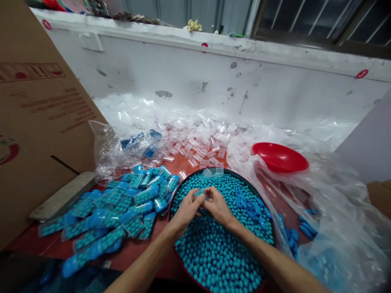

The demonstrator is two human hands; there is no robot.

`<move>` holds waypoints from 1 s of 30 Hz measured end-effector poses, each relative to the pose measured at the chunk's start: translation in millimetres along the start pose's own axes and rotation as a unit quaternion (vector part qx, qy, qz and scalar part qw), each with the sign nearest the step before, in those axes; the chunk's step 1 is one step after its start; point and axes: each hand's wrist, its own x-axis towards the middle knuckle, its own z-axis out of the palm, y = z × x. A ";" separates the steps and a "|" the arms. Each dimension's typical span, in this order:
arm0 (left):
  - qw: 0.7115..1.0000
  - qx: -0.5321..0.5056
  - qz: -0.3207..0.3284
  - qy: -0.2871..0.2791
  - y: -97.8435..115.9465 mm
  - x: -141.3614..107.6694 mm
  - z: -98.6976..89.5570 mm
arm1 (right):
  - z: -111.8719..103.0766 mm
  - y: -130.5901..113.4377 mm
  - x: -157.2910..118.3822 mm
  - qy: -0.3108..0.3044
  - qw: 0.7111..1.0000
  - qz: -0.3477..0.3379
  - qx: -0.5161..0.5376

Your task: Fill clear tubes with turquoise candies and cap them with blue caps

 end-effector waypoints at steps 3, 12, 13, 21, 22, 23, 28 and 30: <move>0.996 -0.066 -0.052 -0.015 -9.7 1.2 12.2 | -15.0 -0.7 -3.8 -0.099 0.989 -0.061 -0.091; 0.997 0.048 -0.050 0.017 -23.6 -1.6 2.9 | -69.6 4.0 59.6 -0.008 0.889 -0.041 -0.456; 0.995 0.093 -0.009 0.025 -21.7 -4.2 2.7 | -68.6 4.6 56.6 -0.005 0.889 -0.043 -0.457; 0.916 0.334 0.217 -0.045 -13.4 -16.9 7.0 | -46.7 5.2 -6.1 -0.080 0.988 -0.089 -0.100; 0.917 0.332 0.212 -0.067 -15.1 -16.1 7.1 | -43.4 5.5 -9.8 -0.086 0.990 -0.096 -0.064; 0.919 0.327 0.204 -0.085 -17.3 -15.3 6.8 | -40.6 6.0 -12.2 -0.093 0.990 -0.100 -0.039; 0.926 0.335 0.155 -0.078 -31.9 -15.9 5.9 | -37.9 2.9 -5.6 -0.154 0.977 -0.090 -0.116; 0.920 0.363 0.135 -0.065 -35.1 -17.1 7.9 | -40.3 -4.1 9.0 -0.125 0.963 -0.088 -0.224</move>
